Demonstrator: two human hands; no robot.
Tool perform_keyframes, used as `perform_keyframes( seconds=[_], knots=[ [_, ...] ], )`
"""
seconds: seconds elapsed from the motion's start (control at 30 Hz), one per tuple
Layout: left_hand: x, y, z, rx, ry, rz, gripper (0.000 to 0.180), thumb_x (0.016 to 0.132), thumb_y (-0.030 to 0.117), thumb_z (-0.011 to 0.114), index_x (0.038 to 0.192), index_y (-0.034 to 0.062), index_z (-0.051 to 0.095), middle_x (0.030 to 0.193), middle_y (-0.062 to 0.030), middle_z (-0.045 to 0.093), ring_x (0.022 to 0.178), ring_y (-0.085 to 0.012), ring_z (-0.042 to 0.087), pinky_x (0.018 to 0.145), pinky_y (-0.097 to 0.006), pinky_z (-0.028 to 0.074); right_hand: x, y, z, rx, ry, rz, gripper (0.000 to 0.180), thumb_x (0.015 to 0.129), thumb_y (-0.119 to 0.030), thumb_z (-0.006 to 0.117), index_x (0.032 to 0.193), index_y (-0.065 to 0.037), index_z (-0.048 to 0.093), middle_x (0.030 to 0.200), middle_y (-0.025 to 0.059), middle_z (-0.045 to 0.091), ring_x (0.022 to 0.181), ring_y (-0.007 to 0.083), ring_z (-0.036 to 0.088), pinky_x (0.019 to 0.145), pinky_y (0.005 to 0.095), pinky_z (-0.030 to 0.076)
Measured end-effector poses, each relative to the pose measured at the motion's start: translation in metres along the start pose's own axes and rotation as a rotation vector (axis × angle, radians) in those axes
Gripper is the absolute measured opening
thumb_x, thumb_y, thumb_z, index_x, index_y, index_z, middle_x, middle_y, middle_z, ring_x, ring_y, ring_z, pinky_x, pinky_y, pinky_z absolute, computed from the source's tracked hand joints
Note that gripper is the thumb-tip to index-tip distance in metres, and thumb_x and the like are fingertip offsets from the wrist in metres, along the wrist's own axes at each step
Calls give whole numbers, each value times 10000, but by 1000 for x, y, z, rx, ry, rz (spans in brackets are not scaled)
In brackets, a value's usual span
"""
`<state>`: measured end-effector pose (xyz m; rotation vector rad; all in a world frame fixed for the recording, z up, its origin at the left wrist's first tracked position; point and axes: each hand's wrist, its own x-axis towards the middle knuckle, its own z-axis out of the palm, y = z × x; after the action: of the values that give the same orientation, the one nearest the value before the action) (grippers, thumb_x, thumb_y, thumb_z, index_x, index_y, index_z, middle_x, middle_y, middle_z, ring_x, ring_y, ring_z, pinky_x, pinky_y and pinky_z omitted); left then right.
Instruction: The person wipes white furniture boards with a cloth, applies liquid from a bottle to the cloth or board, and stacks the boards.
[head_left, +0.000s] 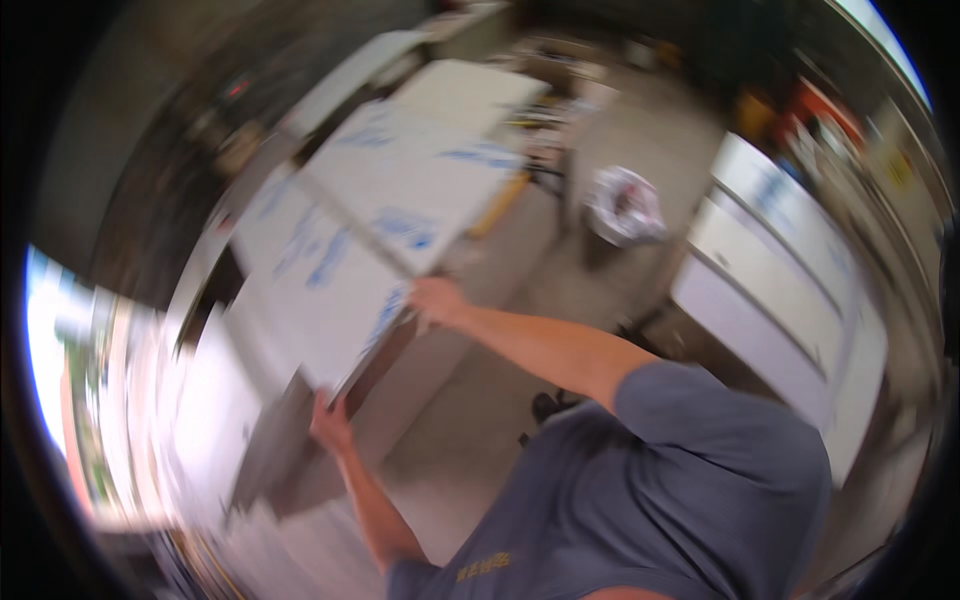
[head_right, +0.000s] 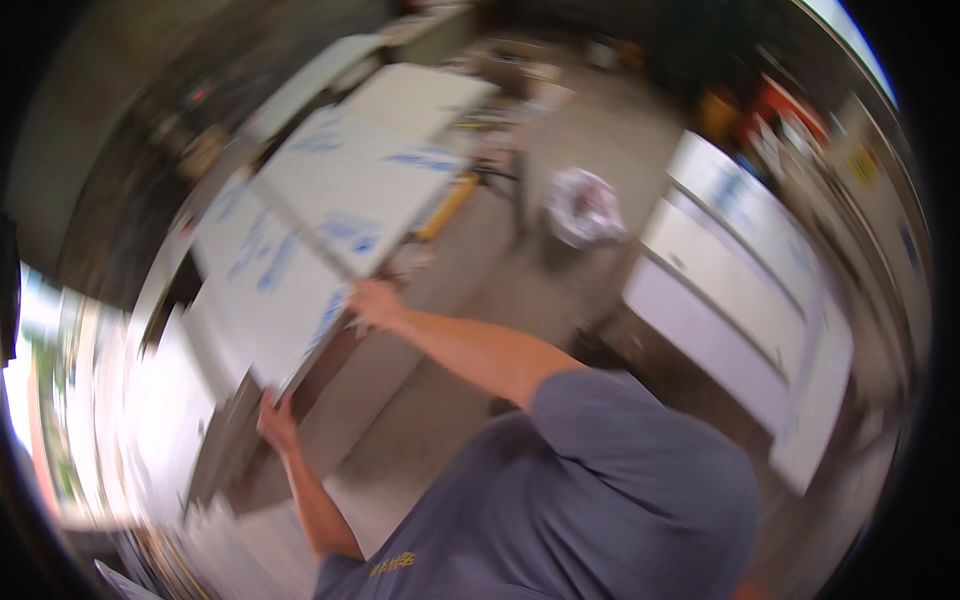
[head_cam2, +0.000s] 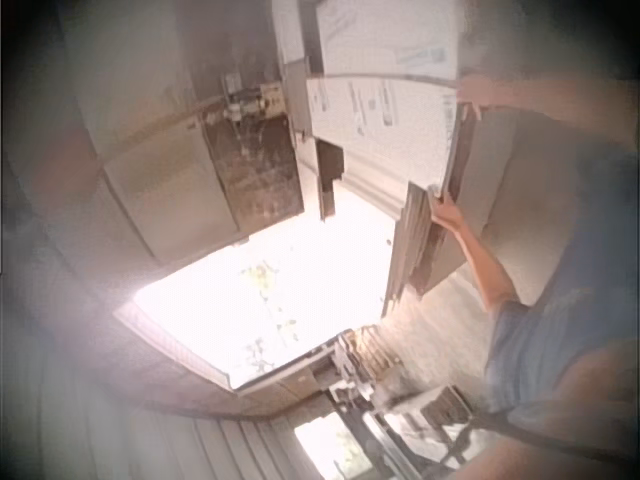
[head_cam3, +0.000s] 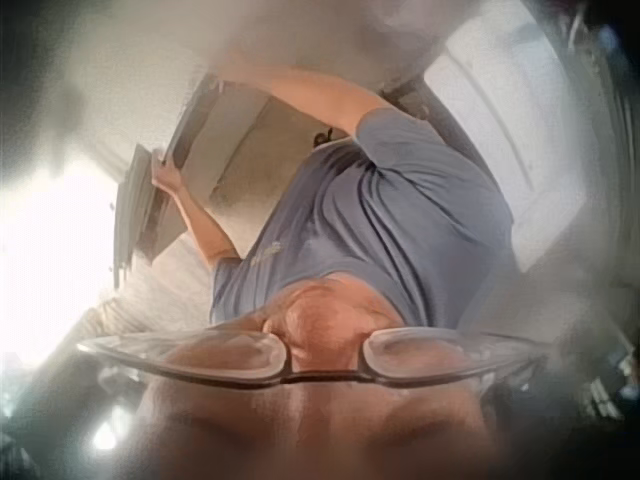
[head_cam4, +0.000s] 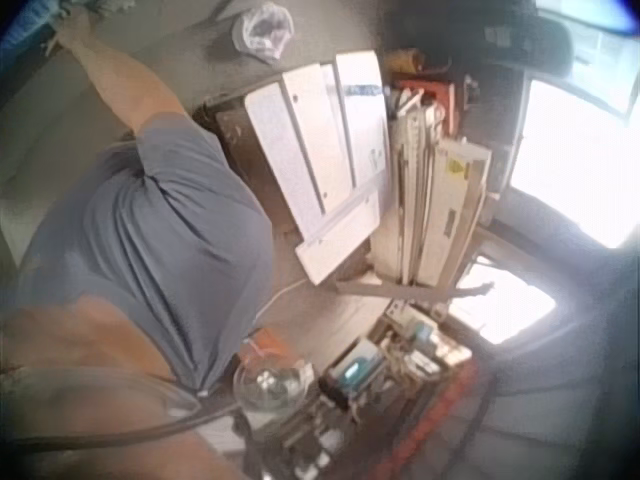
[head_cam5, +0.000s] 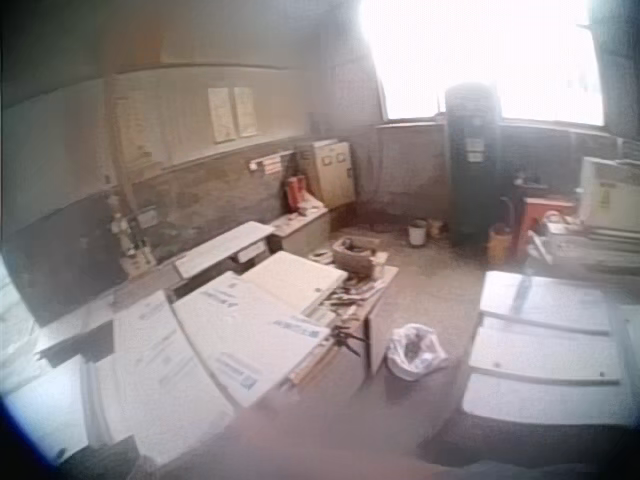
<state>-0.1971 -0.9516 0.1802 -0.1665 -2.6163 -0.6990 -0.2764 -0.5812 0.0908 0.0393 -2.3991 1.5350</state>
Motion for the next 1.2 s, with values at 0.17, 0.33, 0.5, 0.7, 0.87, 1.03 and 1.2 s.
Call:
perform_keyframes(
  seconds=[0.17,0.33,0.5,0.7,0.87,1.03,1.2],
  knots=[
    [-82,9,89,-402,150,-580,580,1015,318,686,1396,-85,516,1376,-313,582,1148,-411,654,937,-476,566,-83,-5,-90,439,-85,443,343,825,-252,828,1039,-41,664,810,109,699,657,230,663,541,375,530],
    [-212,77,250,-537,-946,-490,637,981,246,700,1498,-29,452,1159,-125,714,973,-201,679,900,-331,543,-292,92,-278,999,271,1105,185,895,-202,770,993,-48,738,854,57,691,686,143,642,546,297,486],
    [-199,381,358,-370,-1402,206,625,977,264,708,1486,-11,472,1353,-229,656,1260,-307,640,1047,-405,514,-519,199,-507,834,1157,988,310,1045,-302,527,1183,-82,697,1032,125,698,795,239,664,639,388,554],
    [-199,615,566,-479,-1284,288,573,982,275,679,1438,-44,544,1422,-248,609,1325,-353,589,1107,-412,463,-637,269,-738,-917,1292,928,526,1066,-262,552,1551,-81,459,1623,210,390,1494,379,383,1227,457,316],
    [-225,713,630,-629,-1440,-273,449,980,212,700,1341,-48,646,1198,-137,726,988,-200,705,856,-340,589,-607,350,-741,-1121,671,1491,833,1034,-588,449,1643,-70,215,1721,194,148,1596,364,105,1268,565,127],
    [-218,716,626,-702,-1524,-488,423,992,229,707,1290,-68,664,1125,-123,736,942,-187,712,820,-325,591,-534,398,-773,-1135,688,1500,876,1005,-627,486,1612,-27,288,1693,200,244,1583,372,170,1280,539,107],
    [-201,719,623,-689,-1675,-529,414,1005,246,702,1286,-56,668,1087,-98,737,907,-174,707,786,-307,587,-299,388,-684,-892,524,983,869,959,-493,633,1597,-2,307,1677,230,261,1586,369,164,1303,489,89]
  ],
)
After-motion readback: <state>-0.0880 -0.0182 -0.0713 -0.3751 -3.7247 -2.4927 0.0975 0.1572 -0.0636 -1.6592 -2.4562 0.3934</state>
